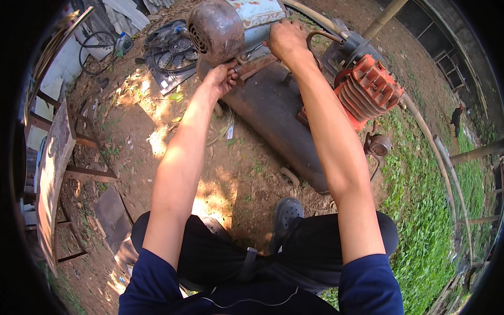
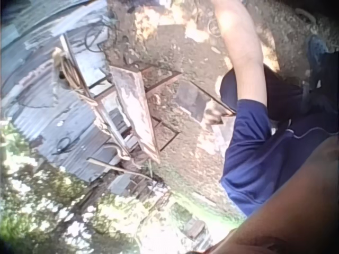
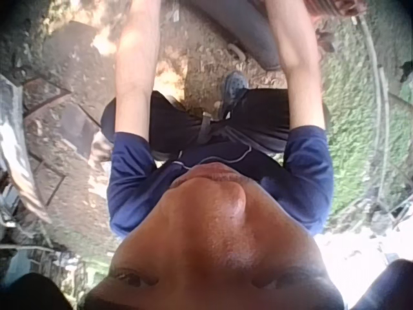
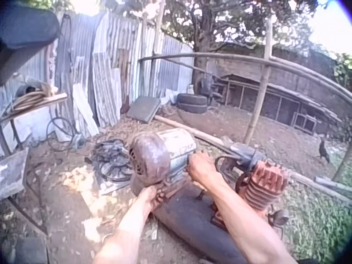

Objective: The person uses a wrench to loosen and remove bolts from a motor assembly on top of a compressor tank, adjusts a drive belt, and places the bolts back in position.

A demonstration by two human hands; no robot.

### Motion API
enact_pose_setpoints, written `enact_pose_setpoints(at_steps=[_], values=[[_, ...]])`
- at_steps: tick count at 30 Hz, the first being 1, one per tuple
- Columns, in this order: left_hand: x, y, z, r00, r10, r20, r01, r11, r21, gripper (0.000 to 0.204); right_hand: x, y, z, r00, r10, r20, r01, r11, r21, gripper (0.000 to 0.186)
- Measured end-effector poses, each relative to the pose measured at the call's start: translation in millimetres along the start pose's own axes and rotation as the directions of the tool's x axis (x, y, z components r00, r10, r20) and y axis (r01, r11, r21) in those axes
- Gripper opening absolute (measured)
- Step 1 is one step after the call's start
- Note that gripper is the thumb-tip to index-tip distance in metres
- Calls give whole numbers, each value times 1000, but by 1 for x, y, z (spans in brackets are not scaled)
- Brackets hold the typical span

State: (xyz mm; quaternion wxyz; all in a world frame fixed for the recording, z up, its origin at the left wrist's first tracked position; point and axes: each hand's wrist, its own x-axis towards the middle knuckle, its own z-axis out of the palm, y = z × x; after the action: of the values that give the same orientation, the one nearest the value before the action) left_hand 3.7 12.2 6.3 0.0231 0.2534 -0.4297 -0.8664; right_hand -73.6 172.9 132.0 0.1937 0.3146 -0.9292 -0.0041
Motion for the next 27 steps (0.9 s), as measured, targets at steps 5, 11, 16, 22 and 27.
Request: enact_pose_setpoints(at_steps=[5,11,16,22,27], values=[[2,0,3,1000,7,8,-7,999,-38,11,11,-7,-15,999,-28,23,26,995,97,33],[-5,2,5,1000,8,-14,-8,1000,1,9,26,-8,-23,996,-35,82,27,995,97,32],[-4,4,5,1000,7,-10,-7,1000,0,10,43,1,-12,996,41,83,-48,995,83,27],[-7,3,1,1000,-4,-12,5,1000,10,11,38,11,-50,936,334,-112,-289,910,296,25],[0,3,-4,999,-22,41,22,1000,5,12,-34,-8,-61,909,333,-250,-118,782,612,28]])
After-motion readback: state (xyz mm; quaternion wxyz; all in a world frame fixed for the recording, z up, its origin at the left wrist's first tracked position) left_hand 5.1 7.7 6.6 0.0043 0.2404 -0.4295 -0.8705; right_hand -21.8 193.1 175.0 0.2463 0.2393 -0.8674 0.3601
